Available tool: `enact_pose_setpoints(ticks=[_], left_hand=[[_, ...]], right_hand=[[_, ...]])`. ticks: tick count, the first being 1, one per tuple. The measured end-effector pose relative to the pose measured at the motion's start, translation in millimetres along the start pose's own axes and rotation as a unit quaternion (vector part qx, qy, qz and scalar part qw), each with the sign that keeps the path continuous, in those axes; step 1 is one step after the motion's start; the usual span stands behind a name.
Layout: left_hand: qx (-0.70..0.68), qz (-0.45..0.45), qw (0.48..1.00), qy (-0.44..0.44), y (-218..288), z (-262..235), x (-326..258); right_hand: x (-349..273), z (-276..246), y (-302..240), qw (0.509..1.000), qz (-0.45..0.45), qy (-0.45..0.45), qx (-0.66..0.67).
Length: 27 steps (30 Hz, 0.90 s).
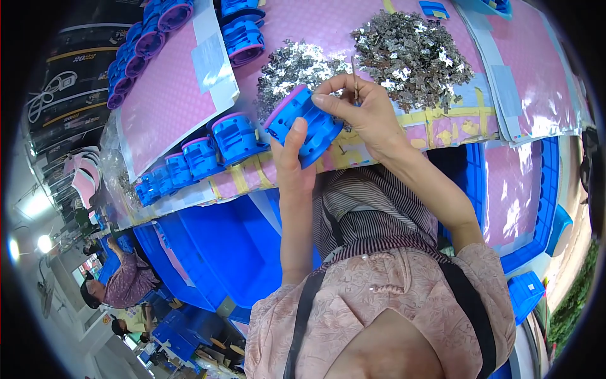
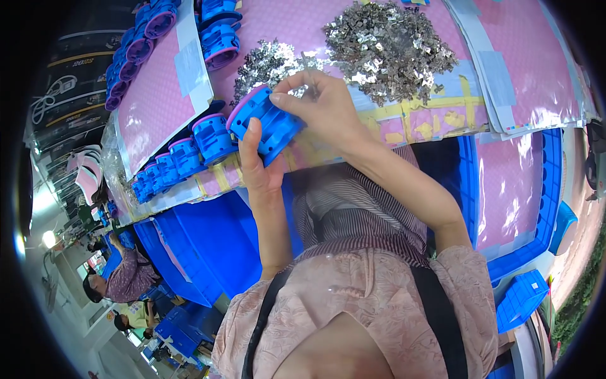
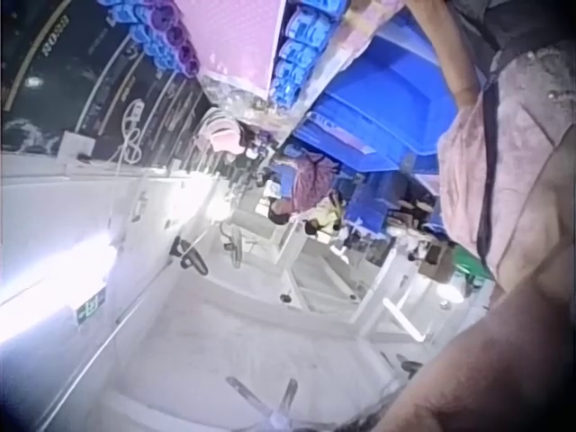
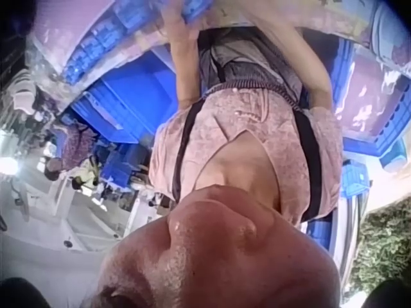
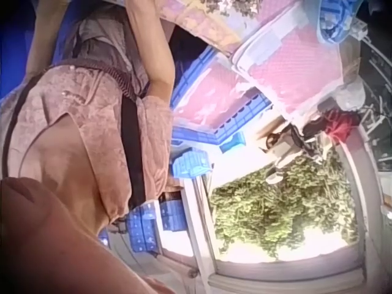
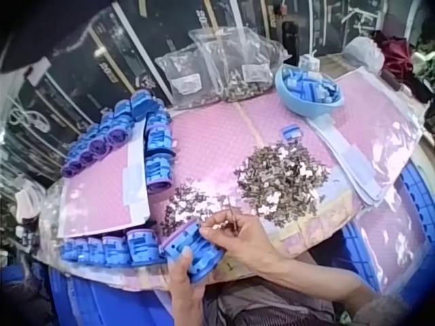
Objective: Assembling or sorting small metallic components into blue plastic trays at a factory workstation.
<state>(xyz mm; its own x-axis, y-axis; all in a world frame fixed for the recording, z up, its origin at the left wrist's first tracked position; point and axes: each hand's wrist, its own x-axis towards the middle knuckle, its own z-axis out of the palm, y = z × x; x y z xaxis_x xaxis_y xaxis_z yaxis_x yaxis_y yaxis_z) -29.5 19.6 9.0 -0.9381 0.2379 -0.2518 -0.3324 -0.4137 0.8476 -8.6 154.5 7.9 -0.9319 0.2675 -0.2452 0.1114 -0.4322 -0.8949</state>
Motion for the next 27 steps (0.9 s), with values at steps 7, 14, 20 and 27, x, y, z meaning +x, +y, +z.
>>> enact_pose_setpoints(ticks=[7, 14, 20, 27], left_hand=[[0.056, 0.044, 0.997, -0.015, -10, -2, -3], [0.181, 0.112, 0.976, 0.037, -17, -8, -9], [0.103, 0.032, 0.994, -0.008, -10, -17, -7], [0.087, -0.072, 0.991, -0.071, -13, -15, -9]], right_hand=[[0, 1, 17, 0.981, -0.126, 0.067, -0.131], [-10, 7, 13, 0.914, -0.255, 0.104, -0.300], [-30, -9, -4, 0.917, -0.223, 0.040, -0.329], [-16, -64, 11, 0.729, -0.176, 0.196, -0.631]])
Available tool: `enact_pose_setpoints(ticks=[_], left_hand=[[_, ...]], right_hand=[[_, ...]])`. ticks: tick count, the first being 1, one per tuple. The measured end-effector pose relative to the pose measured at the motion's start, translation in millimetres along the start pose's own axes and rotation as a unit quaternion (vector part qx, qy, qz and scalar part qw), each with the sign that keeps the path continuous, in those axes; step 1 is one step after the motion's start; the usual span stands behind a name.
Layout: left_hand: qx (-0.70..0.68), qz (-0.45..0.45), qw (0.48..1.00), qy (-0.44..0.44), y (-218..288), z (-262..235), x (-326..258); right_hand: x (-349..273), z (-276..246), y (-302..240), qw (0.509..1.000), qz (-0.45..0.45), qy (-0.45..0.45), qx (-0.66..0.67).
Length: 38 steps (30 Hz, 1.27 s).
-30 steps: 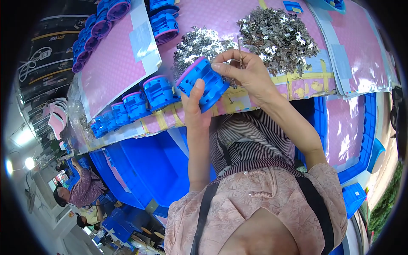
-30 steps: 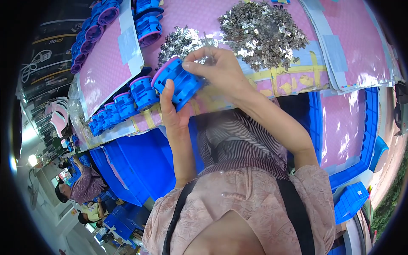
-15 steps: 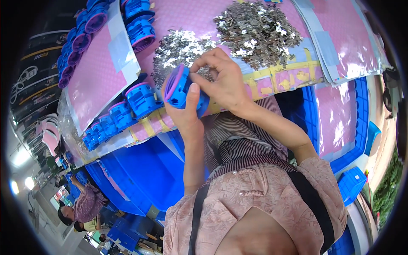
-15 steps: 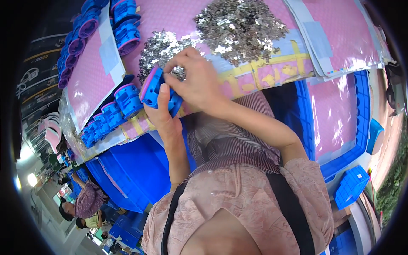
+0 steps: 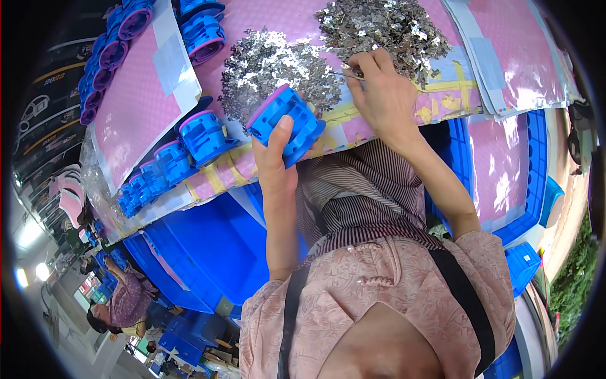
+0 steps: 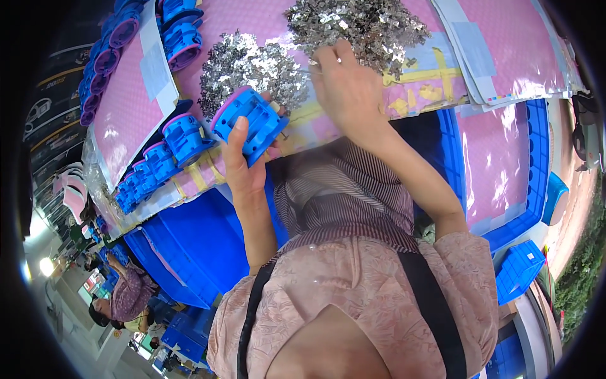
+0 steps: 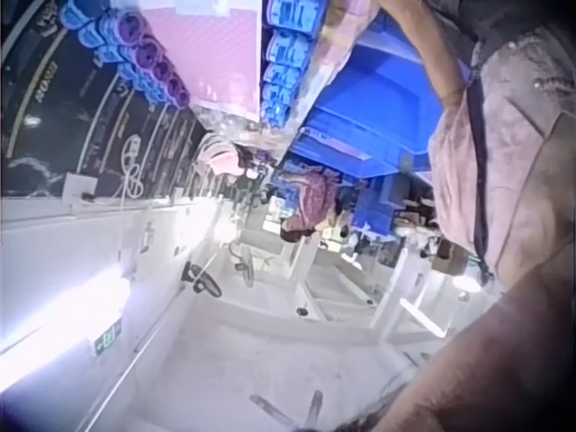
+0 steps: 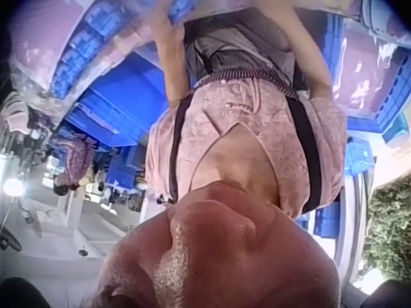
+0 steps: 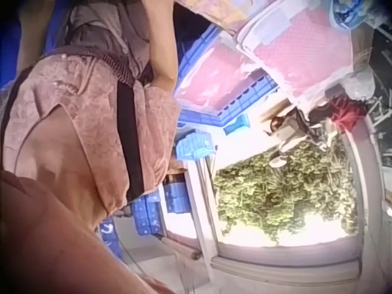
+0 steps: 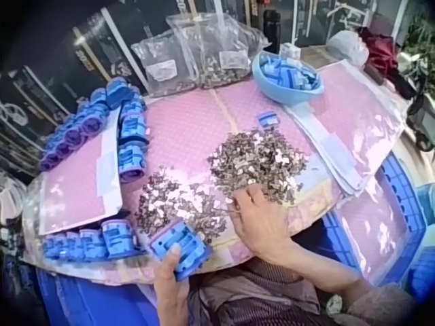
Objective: Assembling or sorting small metallic components into blue plastic trays at a factory workstation.
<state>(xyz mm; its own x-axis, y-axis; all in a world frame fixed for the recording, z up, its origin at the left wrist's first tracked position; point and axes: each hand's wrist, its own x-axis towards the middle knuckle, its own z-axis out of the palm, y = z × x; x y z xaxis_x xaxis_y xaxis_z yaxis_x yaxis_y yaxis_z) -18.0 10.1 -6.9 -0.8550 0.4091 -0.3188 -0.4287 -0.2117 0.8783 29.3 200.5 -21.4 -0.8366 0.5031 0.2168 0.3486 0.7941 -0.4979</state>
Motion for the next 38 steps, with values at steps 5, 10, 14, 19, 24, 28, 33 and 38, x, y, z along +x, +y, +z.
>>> enact_pose_setpoints(ticks=[5, 10, 14, 19, 24, 28, 33, 38], left_hand=[[0.004, 0.005, 1.000, -0.011, 0, 5, -1], [0.005, 0.001, 1.000, -0.014, 0, -1, -4], [0.003, 0.000, 1.000, -0.015, -3, -4, -6], [-0.017, -0.012, 0.999, -0.035, 1, 4, -6], [-0.026, -0.002, 0.999, -0.028, 0, 8, -6], [-0.025, -0.011, 0.999, -0.033, 1, 9, -10], [-0.012, -0.037, 0.999, -0.024, 2, 4, -10], [-0.016, 0.000, 0.999, -0.047, 2, 6, -8]], right_hand=[[-1, 14, 3, 0.998, -0.047, 0.033, 0.014], [-22, 9, 22, 0.988, -0.139, 0.055, 0.033], [-35, 6, 27, 0.981, -0.175, 0.061, 0.059], [-29, 12, 21, 0.985, -0.107, 0.093, 0.102], [-25, -7, 3, 0.962, -0.016, 0.007, 0.274], [-24, -26, -18, 0.825, 0.103, -0.167, 0.530], [-25, -21, -18, 0.862, 0.017, -0.135, 0.488], [-22, -15, -18, 0.907, -0.163, -0.026, 0.387]])
